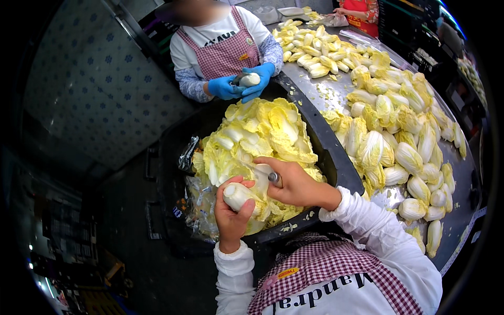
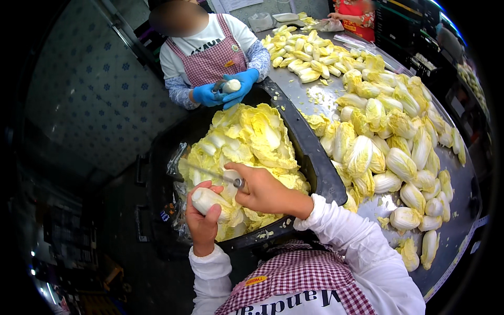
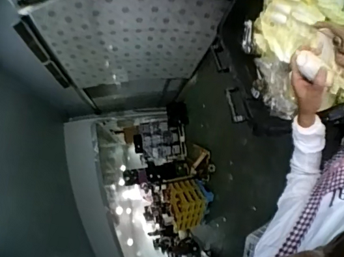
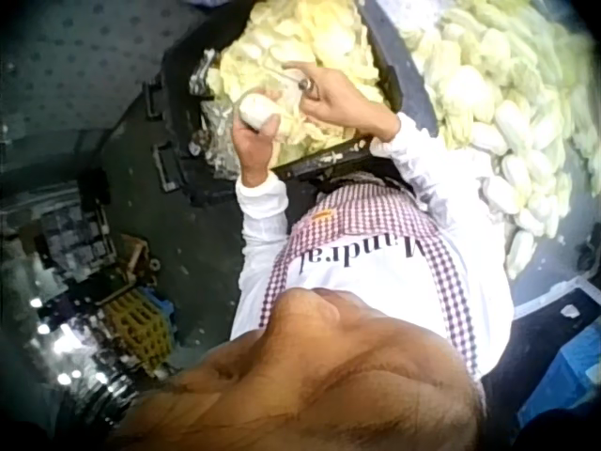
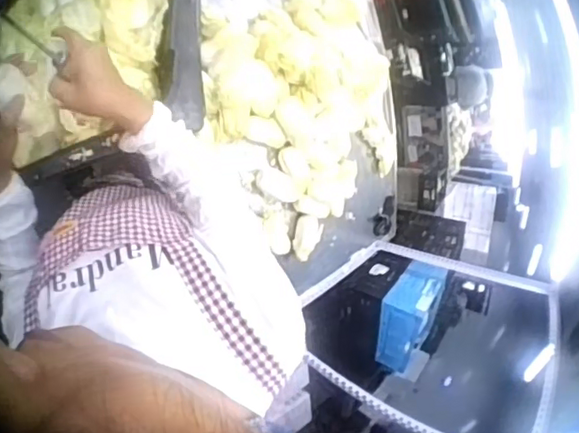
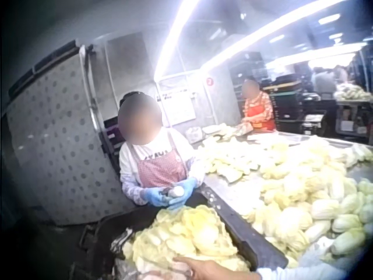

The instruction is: The person uses a knife to trim the root ends of napa cabbages, discarding loose leaves and placing the trimmed heads into a container.

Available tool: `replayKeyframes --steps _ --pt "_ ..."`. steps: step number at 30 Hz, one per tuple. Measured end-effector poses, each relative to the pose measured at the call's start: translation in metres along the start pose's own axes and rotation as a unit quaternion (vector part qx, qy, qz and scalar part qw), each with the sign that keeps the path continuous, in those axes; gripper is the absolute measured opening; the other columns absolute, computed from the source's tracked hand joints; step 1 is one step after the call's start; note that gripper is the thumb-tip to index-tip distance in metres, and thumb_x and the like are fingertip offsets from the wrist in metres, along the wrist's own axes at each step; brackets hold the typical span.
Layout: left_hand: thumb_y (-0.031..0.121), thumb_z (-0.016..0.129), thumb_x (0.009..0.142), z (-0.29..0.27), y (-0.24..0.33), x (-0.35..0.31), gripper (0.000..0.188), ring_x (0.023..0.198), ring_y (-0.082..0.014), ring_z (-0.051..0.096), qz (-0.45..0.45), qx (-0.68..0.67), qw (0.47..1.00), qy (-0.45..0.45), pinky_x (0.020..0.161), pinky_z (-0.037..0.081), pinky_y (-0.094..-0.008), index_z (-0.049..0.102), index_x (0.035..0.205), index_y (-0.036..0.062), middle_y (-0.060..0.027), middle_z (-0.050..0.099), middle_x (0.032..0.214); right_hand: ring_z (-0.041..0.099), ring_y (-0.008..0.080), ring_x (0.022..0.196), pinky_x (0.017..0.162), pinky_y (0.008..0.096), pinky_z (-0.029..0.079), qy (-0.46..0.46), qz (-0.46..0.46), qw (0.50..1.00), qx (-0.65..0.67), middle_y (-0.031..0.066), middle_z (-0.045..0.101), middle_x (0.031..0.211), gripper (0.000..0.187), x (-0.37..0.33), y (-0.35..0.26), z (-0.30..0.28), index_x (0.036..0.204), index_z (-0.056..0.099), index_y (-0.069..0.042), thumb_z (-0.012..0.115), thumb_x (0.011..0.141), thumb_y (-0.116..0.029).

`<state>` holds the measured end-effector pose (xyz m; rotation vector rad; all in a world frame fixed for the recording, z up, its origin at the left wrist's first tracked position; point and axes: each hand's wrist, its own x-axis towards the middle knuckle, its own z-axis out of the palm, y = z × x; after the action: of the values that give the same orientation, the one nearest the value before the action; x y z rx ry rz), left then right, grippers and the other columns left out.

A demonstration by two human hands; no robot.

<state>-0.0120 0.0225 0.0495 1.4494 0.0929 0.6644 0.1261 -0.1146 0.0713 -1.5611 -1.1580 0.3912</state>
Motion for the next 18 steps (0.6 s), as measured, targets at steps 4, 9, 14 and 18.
replayKeyframes --steps 4,9,14,18 --pt "0.016 0.063 0.089 0.005 -0.010 0.005 0.045 0.108 -0.0178 0.053 -0.011 -0.120 0.990 0.074 0.096 0.042 -0.0346 0.046 0.128 0.0020 -0.0113 0.057 0.122 0.058 0.0195 0.061 0.060 0.0317 0.047 0.050 -0.018 0.998 0.027 0.0120 0.060 0.073 0.039 0.006 0.008 -0.003 0.116 0.057 -0.004 0.061 0.077 -0.005" --pt "0.031 0.055 0.095 -0.022 -0.012 0.005 0.045 0.119 -0.0239 0.049 0.024 -0.250 0.931 0.265 0.102 0.040 -0.0427 0.046 0.130 0.0042 -0.0116 0.054 0.127 0.060 0.0211 0.066 0.064 0.0323 0.048 0.154 -0.021 0.988 -0.022 0.0135 0.060 0.074 0.034 0.014 0.011 -0.010 0.112 0.058 -0.001 0.063 0.080 -0.009" --pt "0.032 0.060 0.092 -0.040 -0.013 0.000 0.059 0.124 -0.0272 0.046 -0.001 -0.323 0.928 0.188 0.106 0.036 -0.0472 0.039 0.139 0.0040 -0.0138 0.051 0.132 0.062 0.0231 0.066 0.063 0.0331 0.050 0.110 -0.071 0.982 -0.134 0.0139 0.062 0.075 0.048 0.020 0.019 -0.014 0.120 0.056 0.004 0.068 0.085 -0.026" --pt "0.008 0.056 0.086 -0.039 -0.006 -0.005 0.070 0.129 -0.0328 0.042 0.018 -0.390 0.916 0.095 0.110 0.031 -0.0505 0.020 0.146 -0.0022 -0.0179 0.047 0.136 0.055 0.0127 0.050 0.048 0.0263 0.046 -0.097 0.172 0.963 0.184 0.0059 0.060 0.069 0.055 0.017 -0.014 0.008 0.123 0.055 0.003 0.068 0.087 -0.036"
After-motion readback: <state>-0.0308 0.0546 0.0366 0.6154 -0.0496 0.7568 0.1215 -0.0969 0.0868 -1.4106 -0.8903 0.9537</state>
